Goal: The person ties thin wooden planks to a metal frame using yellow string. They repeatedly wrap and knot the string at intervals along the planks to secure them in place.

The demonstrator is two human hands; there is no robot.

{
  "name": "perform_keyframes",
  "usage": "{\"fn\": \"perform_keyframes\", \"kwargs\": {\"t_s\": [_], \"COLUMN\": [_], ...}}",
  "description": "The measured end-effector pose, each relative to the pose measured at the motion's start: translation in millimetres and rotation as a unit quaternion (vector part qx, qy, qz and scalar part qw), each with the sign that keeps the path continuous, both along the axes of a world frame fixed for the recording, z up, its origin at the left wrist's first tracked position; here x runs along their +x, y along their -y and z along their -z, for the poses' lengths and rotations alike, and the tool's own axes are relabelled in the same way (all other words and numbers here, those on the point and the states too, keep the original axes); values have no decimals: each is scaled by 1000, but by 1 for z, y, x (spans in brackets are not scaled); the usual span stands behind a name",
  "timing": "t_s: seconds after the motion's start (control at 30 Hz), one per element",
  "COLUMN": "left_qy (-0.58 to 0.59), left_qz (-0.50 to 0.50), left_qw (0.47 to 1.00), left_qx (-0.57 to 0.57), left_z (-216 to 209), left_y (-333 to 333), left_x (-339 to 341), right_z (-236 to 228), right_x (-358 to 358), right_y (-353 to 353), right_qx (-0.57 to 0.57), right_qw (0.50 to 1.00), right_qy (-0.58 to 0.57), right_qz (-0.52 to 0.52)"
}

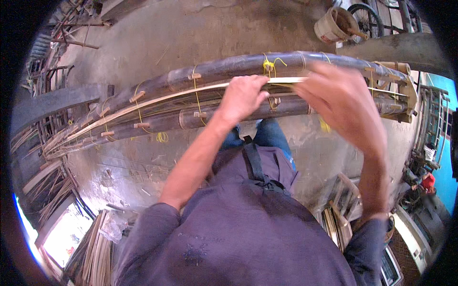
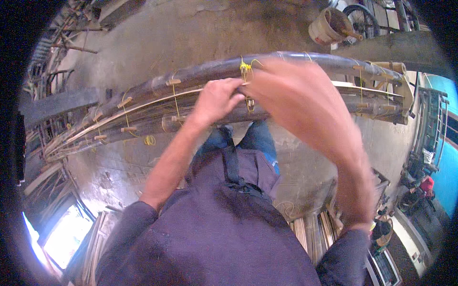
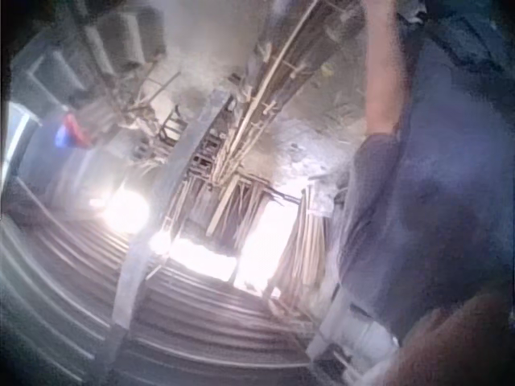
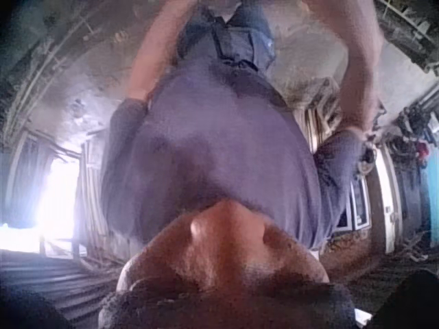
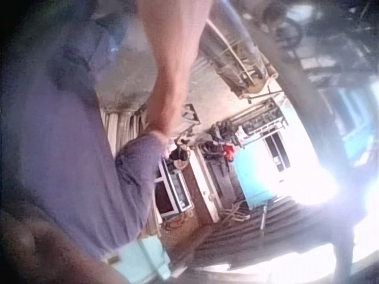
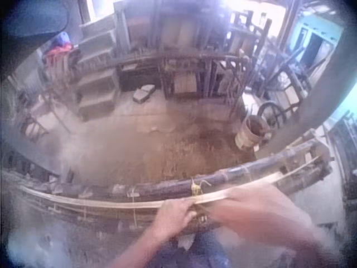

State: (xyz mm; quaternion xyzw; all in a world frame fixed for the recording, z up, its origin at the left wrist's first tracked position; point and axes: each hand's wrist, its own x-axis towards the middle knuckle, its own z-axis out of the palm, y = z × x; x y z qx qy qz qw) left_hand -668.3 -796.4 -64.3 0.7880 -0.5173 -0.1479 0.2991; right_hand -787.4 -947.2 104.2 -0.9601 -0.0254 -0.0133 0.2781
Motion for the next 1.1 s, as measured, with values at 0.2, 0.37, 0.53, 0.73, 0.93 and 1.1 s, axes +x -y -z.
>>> {"fn": "perform_keyframes", "kwargs": {"t_s": [0.2,0.37,0.53,0.73,0.93,1.1], "left_qy": [26,60,23,-433,-552,-32], "left_qz": [-50,-11,-44,-24,-166,4], "left_qw": [996,998,998,900,813,993], "left_qx": [-64,-24,24,-38,77,118], "left_z": [19,9,8,-52,61,38], "left_y": [6,24,9,84,137,75], "left_x": [-10,-17,-10,29,98,194], "right_z": [87,192,113,203,182,124], "right_x": [153,114,-20,-38,-45,-61], "right_y": [36,57,-49,-102,-84,-126], "right_qx": [53,188,329,176,130,338], "right_qw": [996,955,940,984,983,937], "right_qy": [76,-31,-81,-34,-125,-83], "right_qz": [9,227,29,10,-21,33]}}
